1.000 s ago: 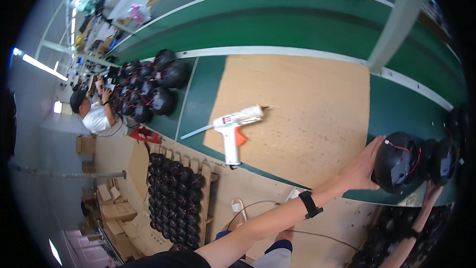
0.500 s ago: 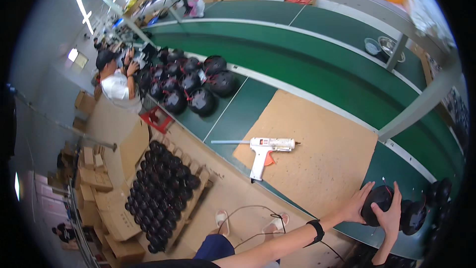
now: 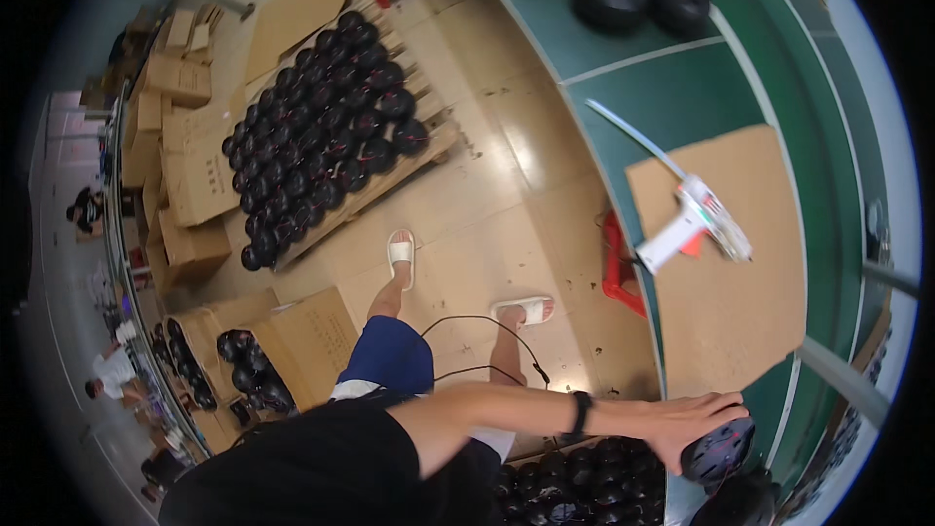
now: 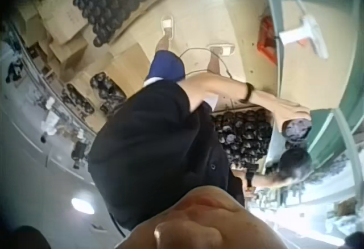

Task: Packing black spherical components into cardboard boxes on a factory floor.

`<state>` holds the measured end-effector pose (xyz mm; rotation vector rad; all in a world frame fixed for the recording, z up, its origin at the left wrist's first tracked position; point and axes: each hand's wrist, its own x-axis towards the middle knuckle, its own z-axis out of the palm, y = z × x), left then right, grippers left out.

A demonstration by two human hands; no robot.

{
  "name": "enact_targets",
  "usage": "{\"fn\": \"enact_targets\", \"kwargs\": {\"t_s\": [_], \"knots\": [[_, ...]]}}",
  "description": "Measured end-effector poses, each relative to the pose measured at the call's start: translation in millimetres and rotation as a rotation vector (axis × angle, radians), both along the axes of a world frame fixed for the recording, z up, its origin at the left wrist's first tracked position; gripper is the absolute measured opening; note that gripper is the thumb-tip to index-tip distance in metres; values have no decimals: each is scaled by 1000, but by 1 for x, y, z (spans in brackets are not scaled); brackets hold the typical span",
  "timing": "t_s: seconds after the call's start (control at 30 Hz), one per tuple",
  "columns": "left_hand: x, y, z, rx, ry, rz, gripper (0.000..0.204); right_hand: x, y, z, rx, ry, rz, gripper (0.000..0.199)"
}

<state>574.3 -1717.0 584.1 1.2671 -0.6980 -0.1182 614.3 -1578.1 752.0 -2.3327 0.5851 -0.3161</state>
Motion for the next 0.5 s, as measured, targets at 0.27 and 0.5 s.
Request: {"fn": "enact_targets", "kwargs": {"t_s": [0.27, 0.5], "knots": [[-156, 569, -98, 288, 434, 854, 123, -102, 181, -90, 698, 491, 970, 89], [-426, 859, -327, 424, 874, 2052, 114, -186, 509, -341, -89, 479, 1770, 102]]}}
